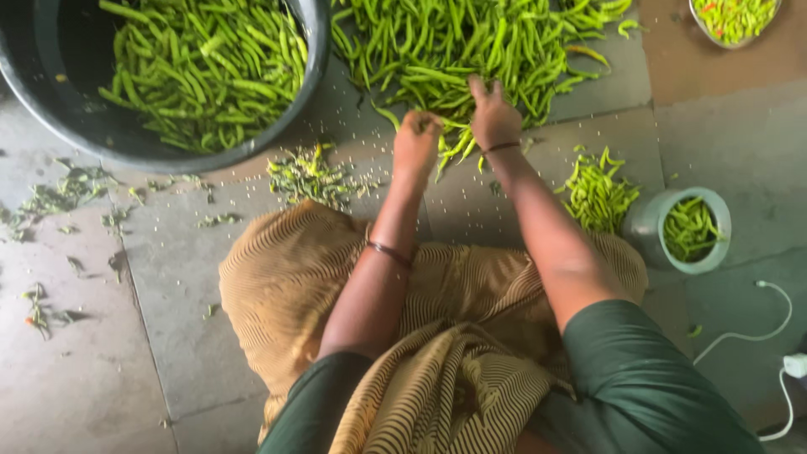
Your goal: The person sits on the floor and repeatedly picks up green chilies, removes the stems by hand, and places the trimmed chilies into a nearby container. The stems and seeds are discarded onto the floor.
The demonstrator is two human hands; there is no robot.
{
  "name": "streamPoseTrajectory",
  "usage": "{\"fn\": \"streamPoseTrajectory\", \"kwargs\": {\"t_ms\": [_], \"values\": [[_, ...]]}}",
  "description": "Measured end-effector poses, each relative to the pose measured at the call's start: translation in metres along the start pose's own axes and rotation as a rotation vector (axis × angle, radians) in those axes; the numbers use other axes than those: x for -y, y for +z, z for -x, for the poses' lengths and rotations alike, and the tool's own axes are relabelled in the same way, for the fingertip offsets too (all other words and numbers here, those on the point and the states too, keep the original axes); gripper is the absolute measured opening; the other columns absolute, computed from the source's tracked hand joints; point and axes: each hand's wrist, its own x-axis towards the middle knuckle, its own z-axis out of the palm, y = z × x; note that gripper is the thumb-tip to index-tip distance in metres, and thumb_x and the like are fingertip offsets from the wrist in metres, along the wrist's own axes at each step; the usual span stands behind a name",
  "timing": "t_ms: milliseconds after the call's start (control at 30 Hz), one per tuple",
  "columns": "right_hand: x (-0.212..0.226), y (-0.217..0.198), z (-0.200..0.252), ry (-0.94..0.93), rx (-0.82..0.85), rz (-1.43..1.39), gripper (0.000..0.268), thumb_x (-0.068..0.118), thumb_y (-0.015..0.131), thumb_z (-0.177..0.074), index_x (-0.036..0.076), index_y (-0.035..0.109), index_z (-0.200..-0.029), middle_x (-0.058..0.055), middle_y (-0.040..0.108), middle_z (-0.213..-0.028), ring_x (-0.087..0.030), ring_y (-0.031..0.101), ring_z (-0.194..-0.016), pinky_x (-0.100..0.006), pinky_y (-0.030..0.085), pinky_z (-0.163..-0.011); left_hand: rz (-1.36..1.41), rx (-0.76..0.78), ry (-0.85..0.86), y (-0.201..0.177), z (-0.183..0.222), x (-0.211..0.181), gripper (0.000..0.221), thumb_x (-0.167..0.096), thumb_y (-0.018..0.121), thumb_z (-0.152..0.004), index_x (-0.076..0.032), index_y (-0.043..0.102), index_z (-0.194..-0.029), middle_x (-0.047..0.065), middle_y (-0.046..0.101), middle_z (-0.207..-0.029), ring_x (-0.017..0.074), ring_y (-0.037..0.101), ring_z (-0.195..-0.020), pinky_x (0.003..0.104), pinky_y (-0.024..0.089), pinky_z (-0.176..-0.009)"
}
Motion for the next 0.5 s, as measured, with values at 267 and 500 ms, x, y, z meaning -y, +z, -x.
{"fn": "streamPoseTrajectory", "kwargs": {"t_ms": [267,500], "values": [[-0.052,-0.079,0.074,0.067,0.027,-0.506,0.051,0.006,0.072,-0.090,0.020,0.062,-0.138,-0.020,0.071,-0.121,-0.039,0.070,-0.103,-0.043,0.056,-0.082,-0.089,0.021,0.027,0.007,-0.011,0.029,0.020,-0.018,0.066,-0.087,-0.003,0.072,-0.098,0.011,0.077,-0.088,0.0197,0.071,-0.078,0.032,0.055,-0.072],[-0.084,-0.068,0.085,0.378,-0.156,-0.880,0.012,0.006,0.067,-0.103,0.011,0.063,-0.113,-0.010,0.078,-0.093,-0.018,0.078,-0.078,-0.033,0.059,-0.069,-0.200,-0.018,0.019,0.005,-0.015,0.046,0.019,-0.019,0.069,-0.086,-0.003,0.070,-0.096,0.013,0.074,-0.088,0.0221,0.070,-0.079,0.034,0.055,-0.075]]}}
